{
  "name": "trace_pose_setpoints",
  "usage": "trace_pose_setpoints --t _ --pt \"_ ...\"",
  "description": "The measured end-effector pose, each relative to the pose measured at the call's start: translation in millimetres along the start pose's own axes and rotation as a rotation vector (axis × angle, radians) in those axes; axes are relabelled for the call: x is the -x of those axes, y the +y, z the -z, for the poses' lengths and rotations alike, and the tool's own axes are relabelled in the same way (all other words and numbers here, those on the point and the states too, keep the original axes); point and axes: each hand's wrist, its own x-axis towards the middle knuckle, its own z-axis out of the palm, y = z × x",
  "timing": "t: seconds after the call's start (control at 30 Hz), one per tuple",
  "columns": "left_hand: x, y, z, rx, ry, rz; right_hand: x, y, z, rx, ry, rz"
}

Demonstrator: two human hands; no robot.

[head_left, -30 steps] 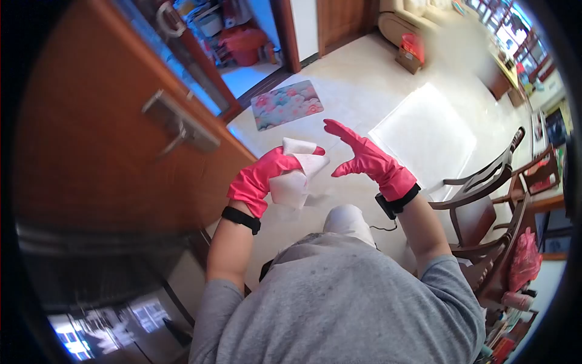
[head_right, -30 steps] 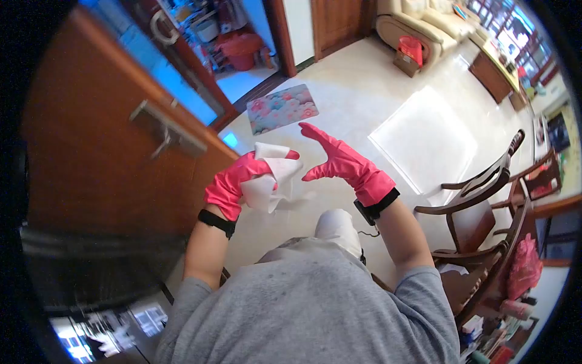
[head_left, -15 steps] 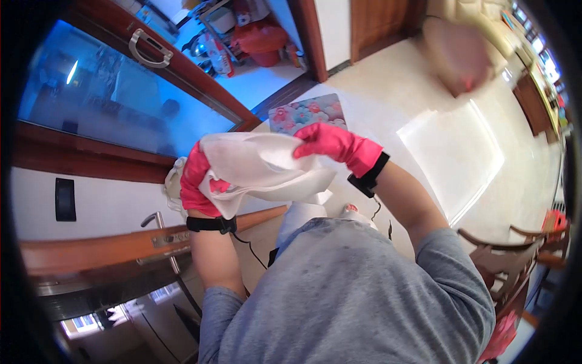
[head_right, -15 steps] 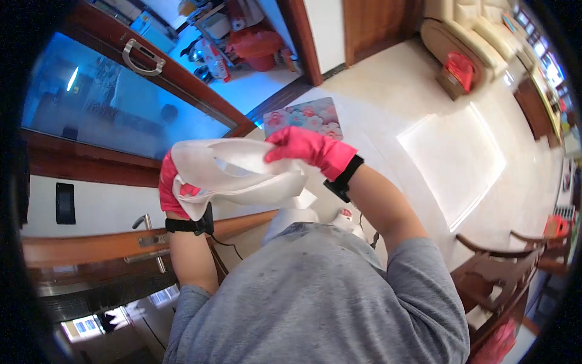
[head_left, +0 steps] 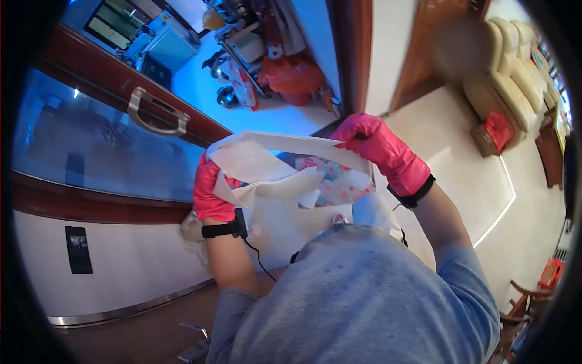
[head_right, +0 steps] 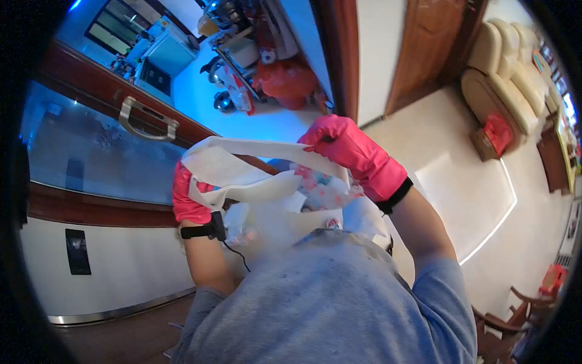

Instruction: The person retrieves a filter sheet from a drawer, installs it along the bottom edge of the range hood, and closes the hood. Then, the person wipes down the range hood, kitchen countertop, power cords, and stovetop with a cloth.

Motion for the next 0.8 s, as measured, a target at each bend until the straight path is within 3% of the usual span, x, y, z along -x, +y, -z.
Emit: trace_pose_setpoints --t 0.17,0.23,0.27,0.3,0.37,0.43,0.5,0.53,0.63,0.67,0.7,0.77,0.8 --pt "-109 -5 15 -0.100 0.102 -0.064 -104 57 43 -0.092 0.011 0.139" --pt "-157 -11 49 -0.546 0.032 -0.227 -158 83 60 0.021 0.036 0.276" --pt "-158 1 7 -0.350 0.153 -0.132 -186 97 64 -0.090 0.039 0.281" --pt "-173 7 8 -0.350 0.193 -0.152 -215 103 69 -0.110 -0.001 0.287" --pt "-199 18 12 -0.363 0.154 0.016 -265 111 75 -0.184 0.017 0.210" --pt "-224 24 16 -0.388 0.169 -0.082 -318 121 73 -0.244 -0.024 0.119" --pt "-240 24 12 -0.880 0.179 -0.451 -359 129 62 -0.107 0.021 -0.048" --pt "-247 32 1 -0.429 0.378 -0.224 -383 139 58 -0.099 -0.019 -0.055" --pt "-283 33 21 -0.371 0.570 -0.225 -448 157 28 0.115 -0.099 0.107" --pt "-292 23 56 -0.895 0.419 -0.392 -471 184 16 0.140 -0.147 0.141" --pt "-305 38 41 -0.889 0.439 -0.395 -492 182 7 0.141 -0.167 0.146" --pt "-331 63 18 -0.384 0.537 -0.159 -525 177 -15 0.435 -0.250 0.390" --pt "-344 62 28 -0.367 0.545 -0.160 -541 178 -29 0.366 -0.274 0.380"
